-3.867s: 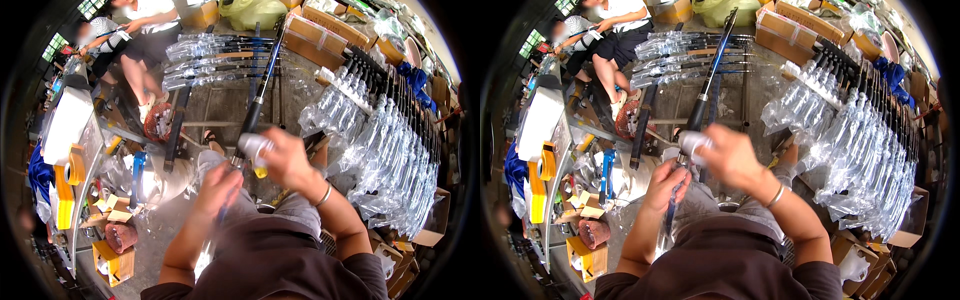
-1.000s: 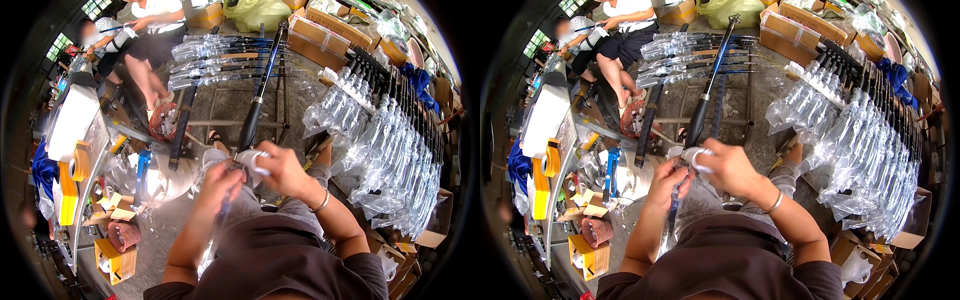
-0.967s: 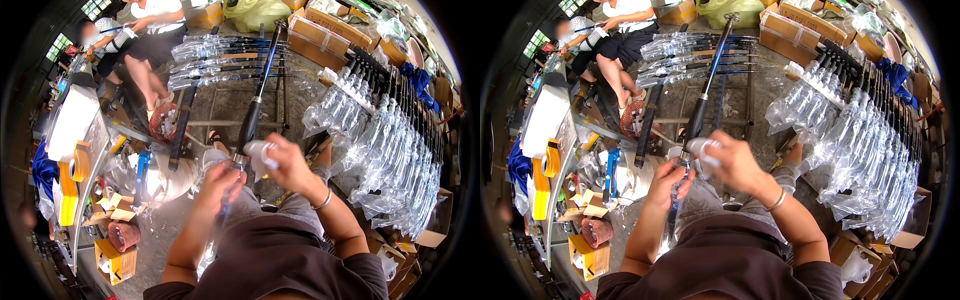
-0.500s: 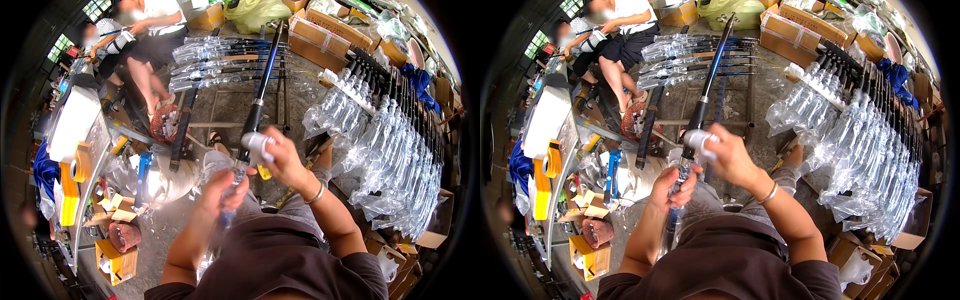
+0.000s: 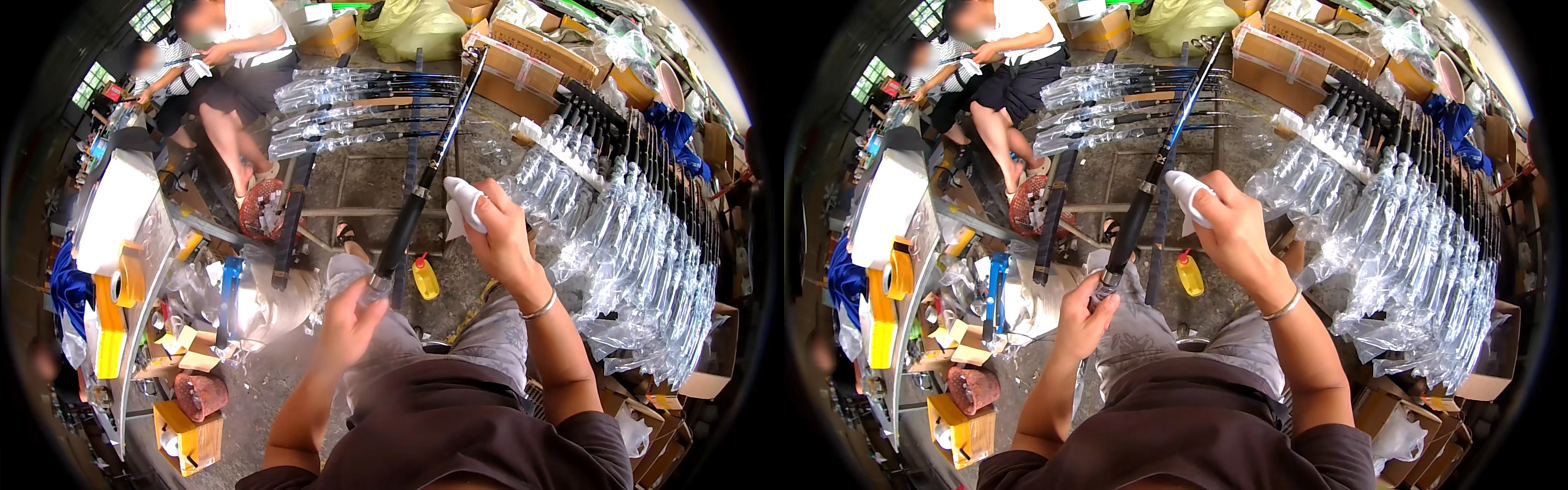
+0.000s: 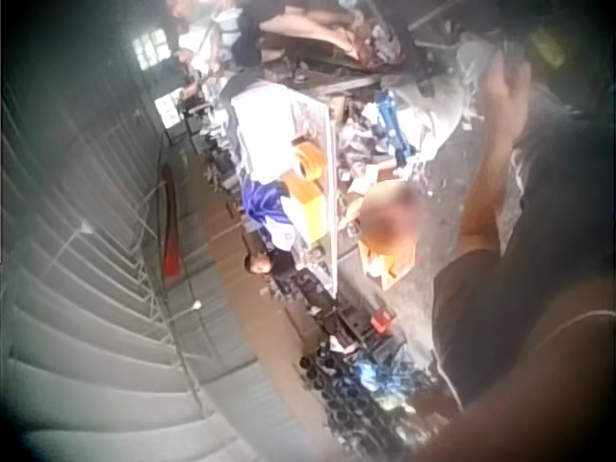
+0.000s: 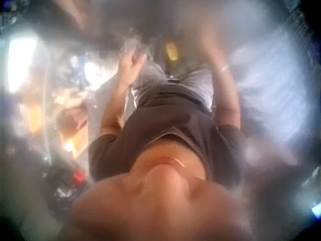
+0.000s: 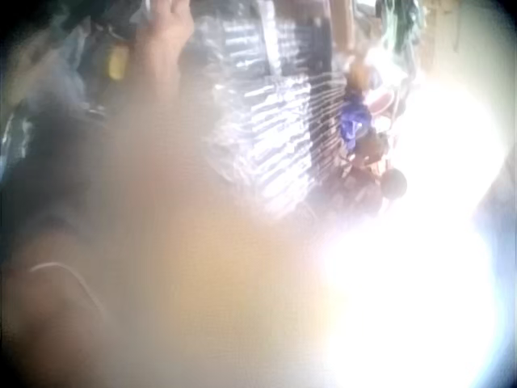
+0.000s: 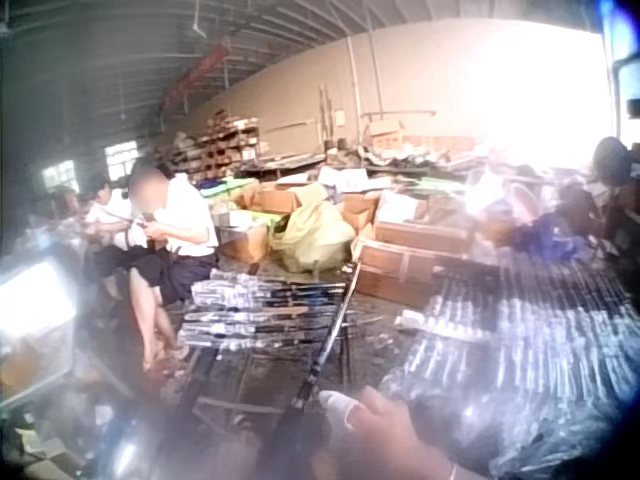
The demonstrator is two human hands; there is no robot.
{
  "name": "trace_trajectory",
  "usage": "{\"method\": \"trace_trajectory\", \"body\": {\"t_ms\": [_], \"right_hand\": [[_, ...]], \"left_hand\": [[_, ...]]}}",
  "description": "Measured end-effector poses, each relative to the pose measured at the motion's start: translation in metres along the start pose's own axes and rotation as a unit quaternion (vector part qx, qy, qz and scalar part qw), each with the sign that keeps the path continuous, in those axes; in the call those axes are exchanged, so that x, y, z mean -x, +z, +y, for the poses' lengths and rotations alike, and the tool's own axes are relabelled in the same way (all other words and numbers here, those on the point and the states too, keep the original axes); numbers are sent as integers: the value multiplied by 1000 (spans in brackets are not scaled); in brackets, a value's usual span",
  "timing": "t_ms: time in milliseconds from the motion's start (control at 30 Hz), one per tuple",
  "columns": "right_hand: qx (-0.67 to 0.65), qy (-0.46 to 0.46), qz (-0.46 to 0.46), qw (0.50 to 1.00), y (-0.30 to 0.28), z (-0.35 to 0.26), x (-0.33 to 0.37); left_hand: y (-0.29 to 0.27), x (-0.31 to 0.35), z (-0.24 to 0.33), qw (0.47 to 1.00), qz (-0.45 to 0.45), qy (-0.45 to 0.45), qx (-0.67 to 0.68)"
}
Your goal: The person wipes the handle and shaft of a fishing rod with a white cloth. They repeatedly pick up rods from a metal rack, clean them, and place them back. The workspace is cluttered with boxes and plastic-wrapped items.
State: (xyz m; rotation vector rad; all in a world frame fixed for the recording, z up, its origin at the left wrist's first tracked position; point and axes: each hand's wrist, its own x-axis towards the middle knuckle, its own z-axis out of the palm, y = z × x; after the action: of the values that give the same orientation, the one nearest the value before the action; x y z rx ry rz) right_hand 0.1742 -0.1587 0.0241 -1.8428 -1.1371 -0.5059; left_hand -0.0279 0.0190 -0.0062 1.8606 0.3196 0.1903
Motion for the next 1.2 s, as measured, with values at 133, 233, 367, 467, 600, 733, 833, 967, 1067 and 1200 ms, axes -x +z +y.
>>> {"method": "trace_trajectory", "body": {"t_ms": [133,233,367,467,600,733,833,967,1067,1200], "right_hand": [[126,-107,-44,985,-1,5,-10],[134,-133,-41,981,1,11,-12],[158,-154,-58,974,3,10,-15],[183,-147,-61,970,3,14,-10],[208,-119,-48,970,1,16,-7],[234,-55,-25,970,-9,33,-13],[237,-19,3,971,-17,45,-18],[195,-56,-76,976,5,20,6],[191,-75,-117,972,4,8,7],[196,-2,-22,980,-6,30,-6]], "left_hand": [[-5,5,12,981,-65,-128,128],[-13,9,18,874,-182,-224,391],[-5,15,-1,766,-270,-200,549],[-9,14,9,836,-224,-212,453],[-8,16,16,924,-149,-205,285],[-9,24,17,955,-135,-183,192],[-9,28,13,976,-120,-141,116],[-4,23,6,996,-20,34,-80],[-1,19,10,968,66,127,-207],[1,19,21,946,116,147,-264]]}}
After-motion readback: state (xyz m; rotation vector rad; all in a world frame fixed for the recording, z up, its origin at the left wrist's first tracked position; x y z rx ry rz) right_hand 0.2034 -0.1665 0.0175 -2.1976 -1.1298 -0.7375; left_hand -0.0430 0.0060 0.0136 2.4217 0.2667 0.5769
